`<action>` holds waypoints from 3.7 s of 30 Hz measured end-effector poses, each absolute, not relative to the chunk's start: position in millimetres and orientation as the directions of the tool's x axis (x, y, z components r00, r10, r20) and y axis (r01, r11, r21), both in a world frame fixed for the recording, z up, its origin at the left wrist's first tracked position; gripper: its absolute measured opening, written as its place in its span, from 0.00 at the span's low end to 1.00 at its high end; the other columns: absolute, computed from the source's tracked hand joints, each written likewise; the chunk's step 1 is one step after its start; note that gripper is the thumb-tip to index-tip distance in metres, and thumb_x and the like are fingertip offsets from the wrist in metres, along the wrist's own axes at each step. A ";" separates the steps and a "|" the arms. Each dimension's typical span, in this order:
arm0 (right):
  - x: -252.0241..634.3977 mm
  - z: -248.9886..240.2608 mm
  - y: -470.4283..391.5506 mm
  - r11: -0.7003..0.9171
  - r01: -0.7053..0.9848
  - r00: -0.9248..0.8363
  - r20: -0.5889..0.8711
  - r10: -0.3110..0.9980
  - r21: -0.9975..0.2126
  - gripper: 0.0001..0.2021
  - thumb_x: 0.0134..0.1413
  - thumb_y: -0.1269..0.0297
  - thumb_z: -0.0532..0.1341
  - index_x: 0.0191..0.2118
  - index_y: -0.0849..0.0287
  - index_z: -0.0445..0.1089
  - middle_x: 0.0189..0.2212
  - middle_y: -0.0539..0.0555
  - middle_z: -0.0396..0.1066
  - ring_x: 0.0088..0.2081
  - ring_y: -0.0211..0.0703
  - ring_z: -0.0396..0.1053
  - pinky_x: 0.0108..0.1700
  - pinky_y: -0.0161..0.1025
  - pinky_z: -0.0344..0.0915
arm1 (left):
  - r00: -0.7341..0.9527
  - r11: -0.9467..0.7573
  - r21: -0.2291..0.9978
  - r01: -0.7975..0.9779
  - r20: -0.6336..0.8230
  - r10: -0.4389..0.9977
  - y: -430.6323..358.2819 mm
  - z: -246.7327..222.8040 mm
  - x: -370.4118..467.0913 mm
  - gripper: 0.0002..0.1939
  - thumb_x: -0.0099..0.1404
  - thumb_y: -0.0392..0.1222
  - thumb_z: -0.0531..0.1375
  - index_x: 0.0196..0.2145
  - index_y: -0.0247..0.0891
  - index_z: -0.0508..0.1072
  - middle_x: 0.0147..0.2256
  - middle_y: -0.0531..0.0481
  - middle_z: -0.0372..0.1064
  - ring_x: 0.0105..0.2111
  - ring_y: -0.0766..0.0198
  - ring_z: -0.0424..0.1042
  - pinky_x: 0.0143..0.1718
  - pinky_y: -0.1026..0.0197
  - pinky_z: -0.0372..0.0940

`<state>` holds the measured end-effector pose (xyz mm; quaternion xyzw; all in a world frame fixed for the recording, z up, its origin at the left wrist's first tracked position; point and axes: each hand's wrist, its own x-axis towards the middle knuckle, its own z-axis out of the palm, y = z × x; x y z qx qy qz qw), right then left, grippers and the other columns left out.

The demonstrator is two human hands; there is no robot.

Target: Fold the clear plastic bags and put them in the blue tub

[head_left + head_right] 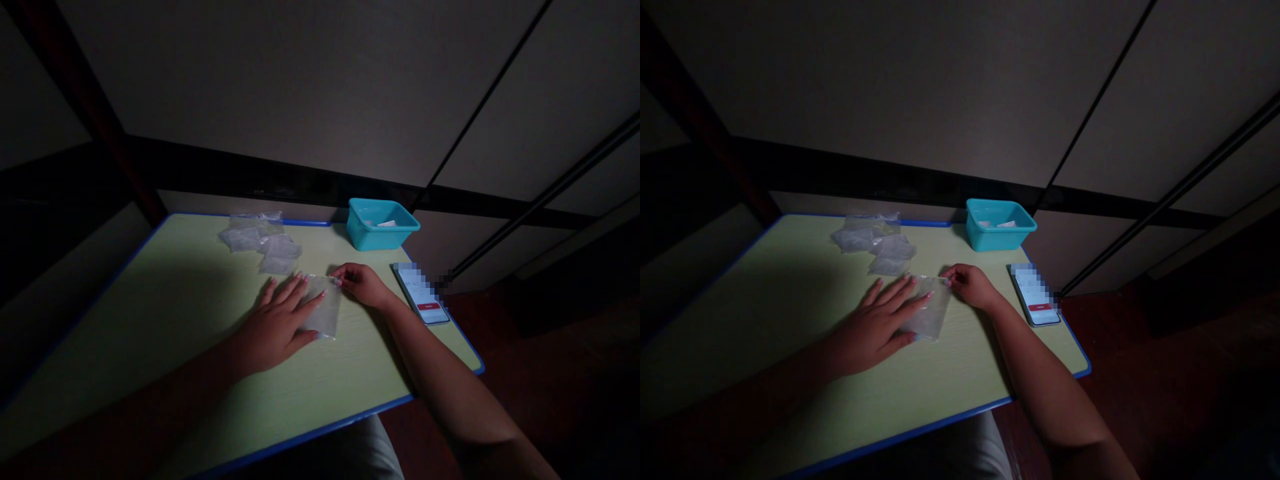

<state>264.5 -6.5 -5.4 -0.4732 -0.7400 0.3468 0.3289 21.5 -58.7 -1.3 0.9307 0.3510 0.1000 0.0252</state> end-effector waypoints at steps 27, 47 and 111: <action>263.4 -11.3 -3.7 0.182 0.590 -0.181 0.091 0.979 -0.787 0.10 0.46 0.70 0.63 0.38 0.65 0.72 0.26 0.52 0.72 0.26 0.36 0.63 0.30 0.33 0.61 | 0.730 -0.749 0.113 0.653 0.170 0.662 -57.3 -6.3 21.2 0.28 0.67 0.56 0.52 0.62 0.47 0.57 0.64 0.39 0.49 0.65 0.45 0.42 0.60 0.36 0.40; 259.1 1.8 -9.9 0.068 0.742 -0.060 0.035 0.998 -0.667 0.09 0.43 0.62 0.67 0.25 0.65 0.74 0.20 0.52 0.71 0.22 0.36 0.61 0.24 0.33 0.53 | 0.728 -0.745 0.119 0.657 0.159 0.667 -57.8 -6.6 20.4 0.30 0.67 0.55 0.53 0.63 0.46 0.55 0.64 0.38 0.48 0.65 0.45 0.43 0.60 0.37 0.41; 231.0 7.7 -29.7 0.025 0.983 0.003 0.150 0.989 -0.183 0.08 0.58 0.62 0.59 0.42 0.56 0.64 0.38 0.56 0.66 0.37 0.45 0.67 0.34 0.36 0.56 | 0.724 -0.738 0.101 0.667 0.144 0.674 -58.5 -8.7 21.7 0.28 0.67 0.57 0.52 0.62 0.49 0.57 0.65 0.40 0.47 0.65 0.46 0.41 0.60 0.38 0.42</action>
